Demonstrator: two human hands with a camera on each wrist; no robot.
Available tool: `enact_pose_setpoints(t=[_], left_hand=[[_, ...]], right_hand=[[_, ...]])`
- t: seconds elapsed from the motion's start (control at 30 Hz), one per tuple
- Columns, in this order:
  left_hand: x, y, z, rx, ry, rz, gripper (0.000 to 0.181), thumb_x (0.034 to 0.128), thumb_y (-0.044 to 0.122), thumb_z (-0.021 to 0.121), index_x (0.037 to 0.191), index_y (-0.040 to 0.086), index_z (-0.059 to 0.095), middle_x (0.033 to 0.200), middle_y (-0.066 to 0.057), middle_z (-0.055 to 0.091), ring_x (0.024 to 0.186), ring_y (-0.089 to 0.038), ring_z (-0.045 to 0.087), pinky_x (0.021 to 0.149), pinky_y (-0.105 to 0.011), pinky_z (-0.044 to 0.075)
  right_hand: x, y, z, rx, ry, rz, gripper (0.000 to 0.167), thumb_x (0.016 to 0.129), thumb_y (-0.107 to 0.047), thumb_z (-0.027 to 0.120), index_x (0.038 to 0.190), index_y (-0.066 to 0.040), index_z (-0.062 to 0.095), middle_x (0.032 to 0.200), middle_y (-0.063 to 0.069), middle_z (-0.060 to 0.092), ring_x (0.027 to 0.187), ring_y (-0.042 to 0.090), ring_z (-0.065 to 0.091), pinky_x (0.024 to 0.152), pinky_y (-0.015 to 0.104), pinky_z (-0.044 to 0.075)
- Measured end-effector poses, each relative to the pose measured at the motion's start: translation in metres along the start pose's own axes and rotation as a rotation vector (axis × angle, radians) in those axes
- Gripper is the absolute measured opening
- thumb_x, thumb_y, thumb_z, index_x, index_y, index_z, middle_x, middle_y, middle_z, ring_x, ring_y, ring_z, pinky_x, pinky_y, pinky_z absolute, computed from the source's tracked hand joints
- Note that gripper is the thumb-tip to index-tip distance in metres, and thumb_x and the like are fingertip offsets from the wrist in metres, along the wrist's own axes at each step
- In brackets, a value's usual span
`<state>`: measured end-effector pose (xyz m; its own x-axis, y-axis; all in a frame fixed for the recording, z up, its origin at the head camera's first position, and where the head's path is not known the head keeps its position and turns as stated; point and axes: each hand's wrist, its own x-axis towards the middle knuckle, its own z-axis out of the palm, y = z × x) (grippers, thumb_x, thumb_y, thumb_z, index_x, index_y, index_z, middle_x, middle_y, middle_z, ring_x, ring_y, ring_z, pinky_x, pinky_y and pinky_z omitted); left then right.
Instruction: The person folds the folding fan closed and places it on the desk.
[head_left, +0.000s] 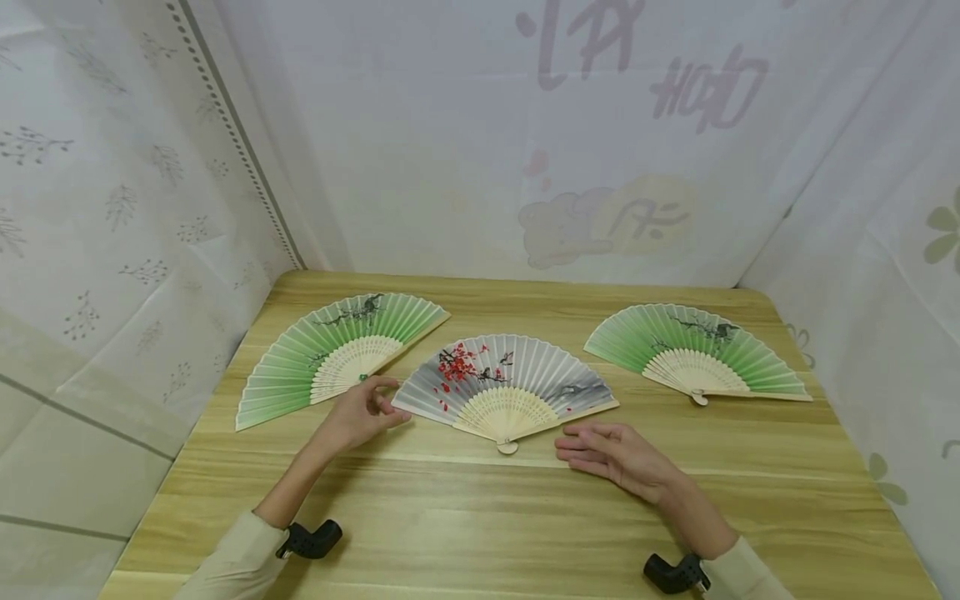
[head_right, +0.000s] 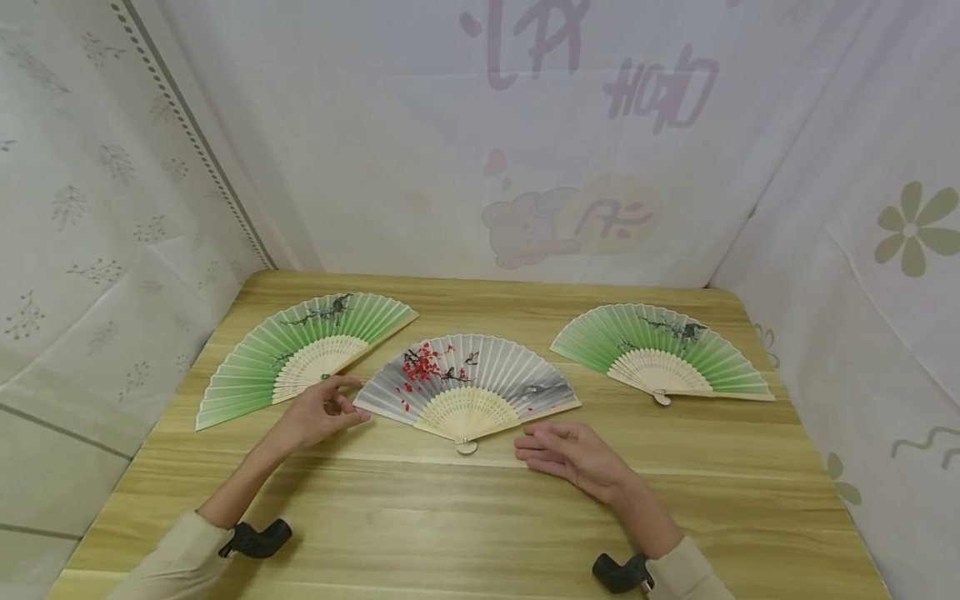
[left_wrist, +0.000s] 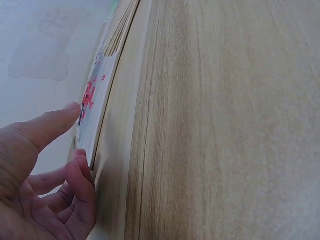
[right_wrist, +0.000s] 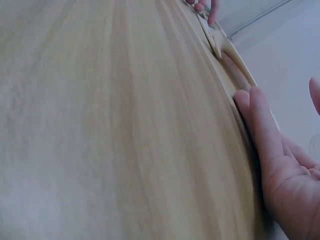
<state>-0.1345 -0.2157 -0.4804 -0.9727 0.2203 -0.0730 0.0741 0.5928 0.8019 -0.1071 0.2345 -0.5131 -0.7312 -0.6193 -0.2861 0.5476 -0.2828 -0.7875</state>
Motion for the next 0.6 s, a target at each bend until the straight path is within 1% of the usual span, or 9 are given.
enact_pose_setpoints(t=[0.13,0.33,0.47,0.6], left_hand=[[-0.001,0.001,0.0,0.008,0.005,-0.01,0.061,0.0847,0.014,0.086,0.131,-0.01,0.056,0.08,-0.004,0.064,0.067,-0.018,0.056,0.056,-0.027,0.043],[0.0,0.002,0.0,0.034,0.014,-0.017,0.06,0.085,0.016,0.086,0.131,-0.01,0.056,0.08,-0.004,0.065,0.067,-0.017,0.055,0.056,-0.027,0.043],[0.001,0.003,0.001,0.043,0.016,-0.024,0.059,0.0855,0.017,0.085,0.13,-0.01,0.057,0.08,-0.004,0.065,0.068,-0.017,0.056,0.058,-0.028,0.043],[0.002,0.004,0.001,0.036,0.016,-0.018,0.059,0.0856,0.016,0.085,0.129,-0.011,0.057,0.08,-0.004,0.066,0.068,-0.017,0.057,0.058,-0.028,0.044]], right_hand=[[0.003,0.003,0.004,0.051,0.037,-0.008,0.055,0.108,-0.008,0.053,0.147,0.021,0.027,0.137,0.035,0.052,0.128,0.038,0.054,0.108,0.047,0.039],[0.004,0.005,0.011,0.105,0.066,-0.011,0.056,0.108,-0.008,0.052,0.149,0.019,0.024,0.14,0.034,0.049,0.129,0.039,0.052,0.108,0.046,0.038],[0.005,0.004,0.013,0.126,0.077,-0.003,0.059,0.108,-0.008,0.053,0.15,0.019,0.022,0.141,0.034,0.049,0.131,0.041,0.051,0.109,0.046,0.037],[0.007,0.005,0.013,0.139,0.078,-0.008,0.057,0.108,-0.007,0.052,0.148,0.02,0.022,0.141,0.035,0.048,0.13,0.041,0.051,0.109,0.045,0.037]])
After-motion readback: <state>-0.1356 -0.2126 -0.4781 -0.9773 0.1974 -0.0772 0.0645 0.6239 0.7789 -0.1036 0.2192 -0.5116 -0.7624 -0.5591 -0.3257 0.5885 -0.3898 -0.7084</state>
